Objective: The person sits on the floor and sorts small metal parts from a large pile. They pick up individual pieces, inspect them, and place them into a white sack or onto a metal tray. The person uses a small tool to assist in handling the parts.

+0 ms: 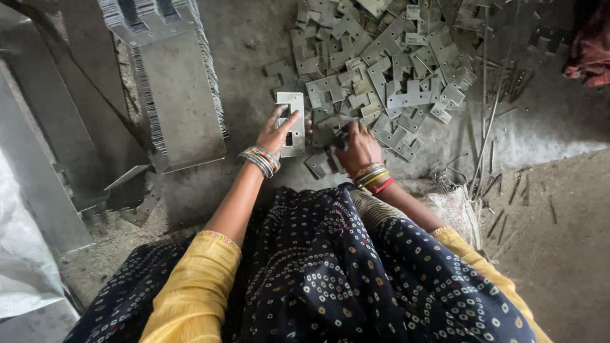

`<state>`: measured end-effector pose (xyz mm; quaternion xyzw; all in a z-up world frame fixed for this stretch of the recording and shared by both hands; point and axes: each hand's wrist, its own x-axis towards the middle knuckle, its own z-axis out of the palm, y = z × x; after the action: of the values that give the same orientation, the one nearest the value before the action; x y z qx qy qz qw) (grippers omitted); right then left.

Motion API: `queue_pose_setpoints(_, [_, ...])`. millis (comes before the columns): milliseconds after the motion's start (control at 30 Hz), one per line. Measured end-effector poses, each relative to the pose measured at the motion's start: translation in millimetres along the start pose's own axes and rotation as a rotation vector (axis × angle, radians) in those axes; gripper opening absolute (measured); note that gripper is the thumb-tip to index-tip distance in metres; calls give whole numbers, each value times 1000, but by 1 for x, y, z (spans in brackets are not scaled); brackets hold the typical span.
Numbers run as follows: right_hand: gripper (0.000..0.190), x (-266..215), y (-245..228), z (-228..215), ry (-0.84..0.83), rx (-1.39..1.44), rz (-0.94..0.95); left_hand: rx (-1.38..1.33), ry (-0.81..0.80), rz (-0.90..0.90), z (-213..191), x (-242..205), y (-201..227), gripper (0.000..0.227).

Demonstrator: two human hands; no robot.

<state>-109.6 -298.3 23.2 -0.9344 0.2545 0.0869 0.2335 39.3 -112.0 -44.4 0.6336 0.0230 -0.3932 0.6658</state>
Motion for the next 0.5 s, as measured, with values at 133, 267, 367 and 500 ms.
queue_pose_setpoints(133, [68,-2,5,4,-15,-175,-75,-8,-13,187,9,-3,-6,68])
queue_pose_setpoints(267, [67,10,15,4,66,-119,-62,37,8,110,9,-6,-5,69])
queue_pose_setpoints(367, [49,20,25,-16,21,35,-13,30,-27,142,11,-12,-10,70])
queue_pose_setpoints(500, [41,17,12,-50,51,219,-144,-12,-39,-64,16,-9,-22,81])
